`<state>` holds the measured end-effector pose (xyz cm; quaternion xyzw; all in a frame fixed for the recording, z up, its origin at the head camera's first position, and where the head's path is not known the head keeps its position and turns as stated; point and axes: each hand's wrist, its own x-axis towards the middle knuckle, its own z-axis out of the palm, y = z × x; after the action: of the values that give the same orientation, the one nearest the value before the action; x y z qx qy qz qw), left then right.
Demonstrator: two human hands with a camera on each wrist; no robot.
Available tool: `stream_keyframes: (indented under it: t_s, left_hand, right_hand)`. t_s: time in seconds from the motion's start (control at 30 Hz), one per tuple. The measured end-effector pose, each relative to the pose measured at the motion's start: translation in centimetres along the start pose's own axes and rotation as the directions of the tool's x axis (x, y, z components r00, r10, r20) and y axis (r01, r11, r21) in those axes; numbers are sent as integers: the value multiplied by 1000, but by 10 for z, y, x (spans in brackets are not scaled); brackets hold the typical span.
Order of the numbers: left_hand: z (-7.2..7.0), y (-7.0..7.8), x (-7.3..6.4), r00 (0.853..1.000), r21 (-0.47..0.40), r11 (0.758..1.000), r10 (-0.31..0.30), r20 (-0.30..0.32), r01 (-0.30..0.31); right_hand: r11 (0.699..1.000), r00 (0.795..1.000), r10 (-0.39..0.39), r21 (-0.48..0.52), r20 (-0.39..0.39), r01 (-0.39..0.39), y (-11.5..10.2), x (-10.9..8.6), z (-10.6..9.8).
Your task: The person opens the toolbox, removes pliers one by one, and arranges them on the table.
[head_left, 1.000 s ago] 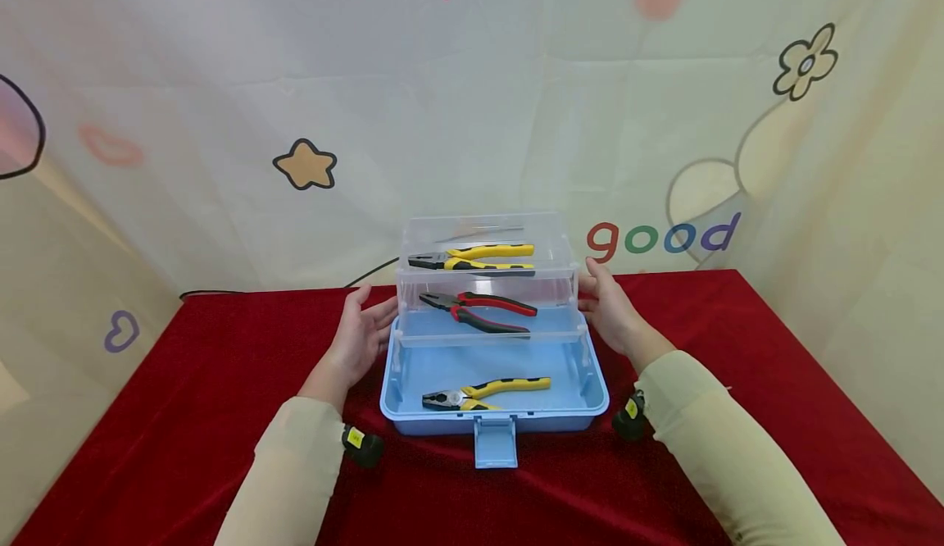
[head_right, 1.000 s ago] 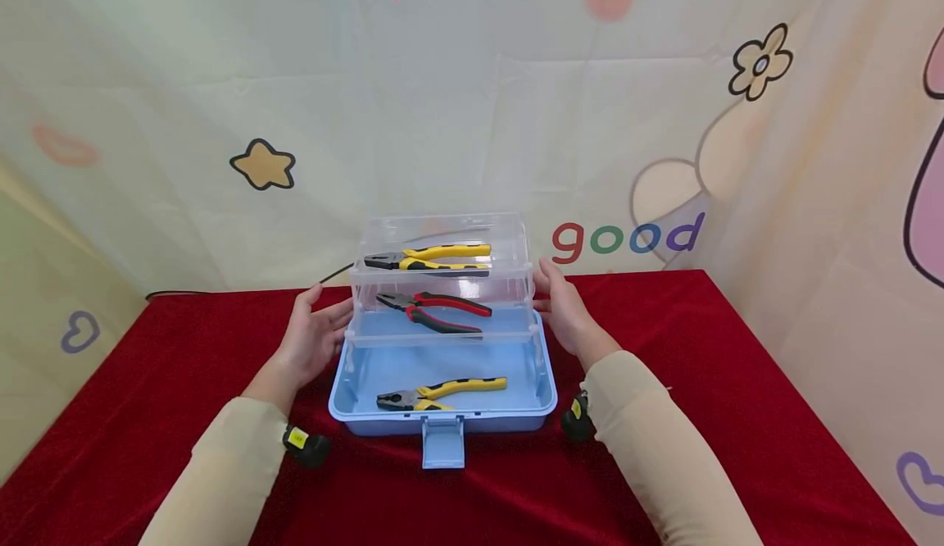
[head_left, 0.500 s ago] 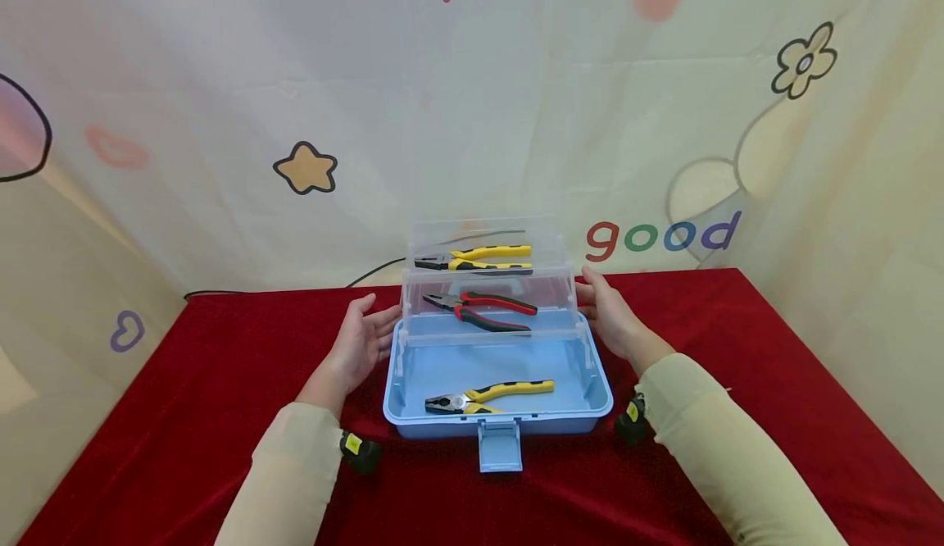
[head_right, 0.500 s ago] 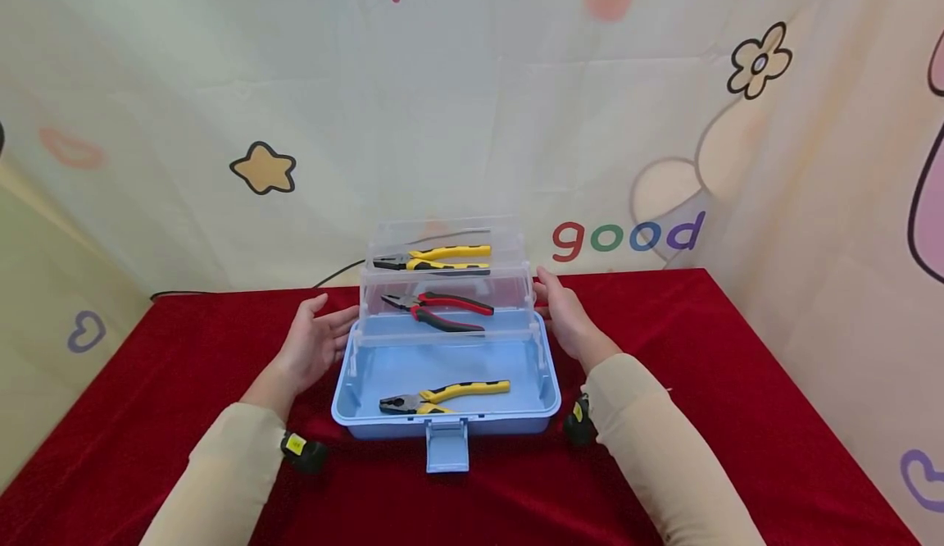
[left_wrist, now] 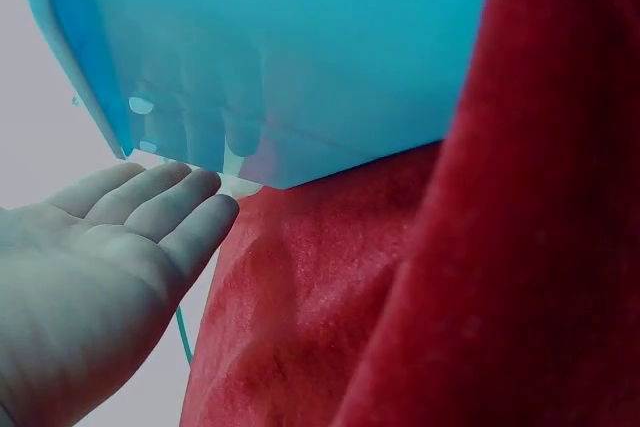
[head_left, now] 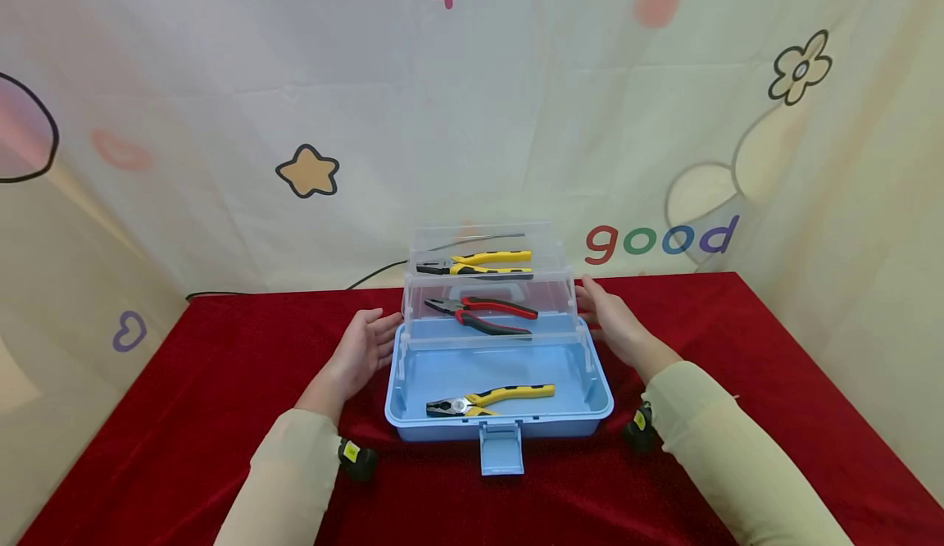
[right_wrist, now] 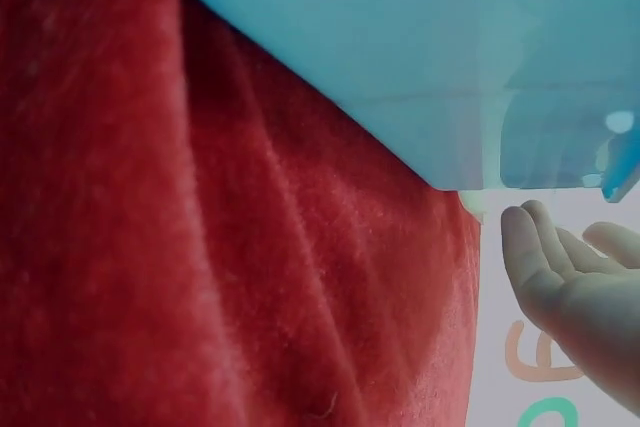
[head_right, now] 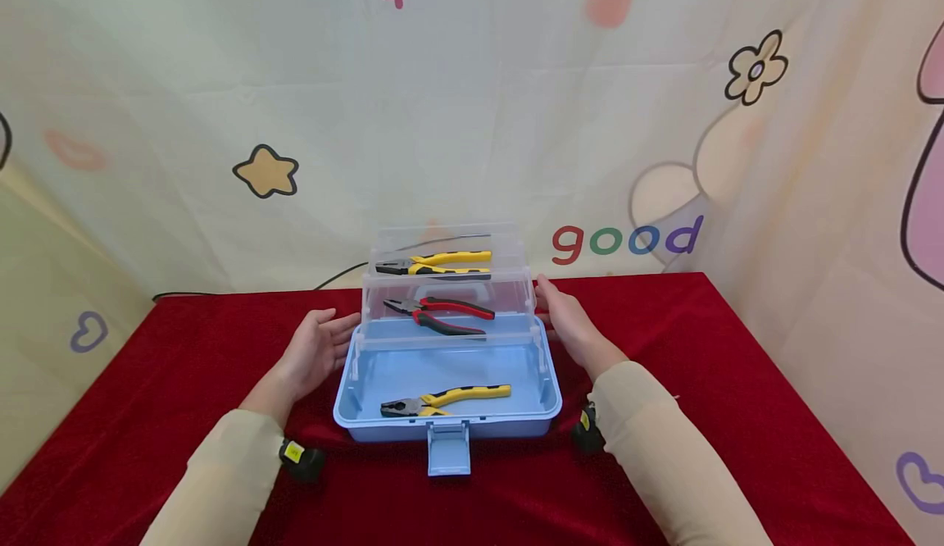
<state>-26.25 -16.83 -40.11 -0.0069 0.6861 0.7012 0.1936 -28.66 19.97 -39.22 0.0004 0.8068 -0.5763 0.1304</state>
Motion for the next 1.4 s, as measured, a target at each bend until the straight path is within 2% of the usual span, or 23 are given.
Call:
stream_keyframes:
  t_s: [0.2,0.5,0.77,0.87,1.03,1.17,1.27,1.4]
  left_hand:
    - [4,-3,-2,1000,69,998,1,5,-2]
    - [6,-6,-8,999,103,994,34,0,-34]
    - [5,-5,-15,999,148,988,44,22,-47]
    - [5,-6,-18,998,227,973,53,-17,-48]
    - [7,-7,-23,994,399,916,73,-80,-35]
    - [7,-9,-27,992,476,879,91,-91,-37]
    - [7,-10,-30,992,495,867,104,-72,-55]
    - [6,-9,-36,992,492,867,117,-37,-84]
  right_hand:
    - [999,1000,2,-38,-6,-2,0,-4,1]
    - [998,1000,3,-63,7,-2,0,-9,1]
    - [997,1000,-2,-80,6,2,-4,-14,-2]
    - [996,1000,1,-87,5,0,-5,-15,-3]
    - [994,1000,-4,-110,1,4,-6,-18,-4]
    - [992,1000,-9,-126,-21,7,-8,-20,-6]
    - [991,999,-15,-130,-40,10,-10,-23,-8]
    - [987,997,-48,-153,-55,39,-15,-26,-9]
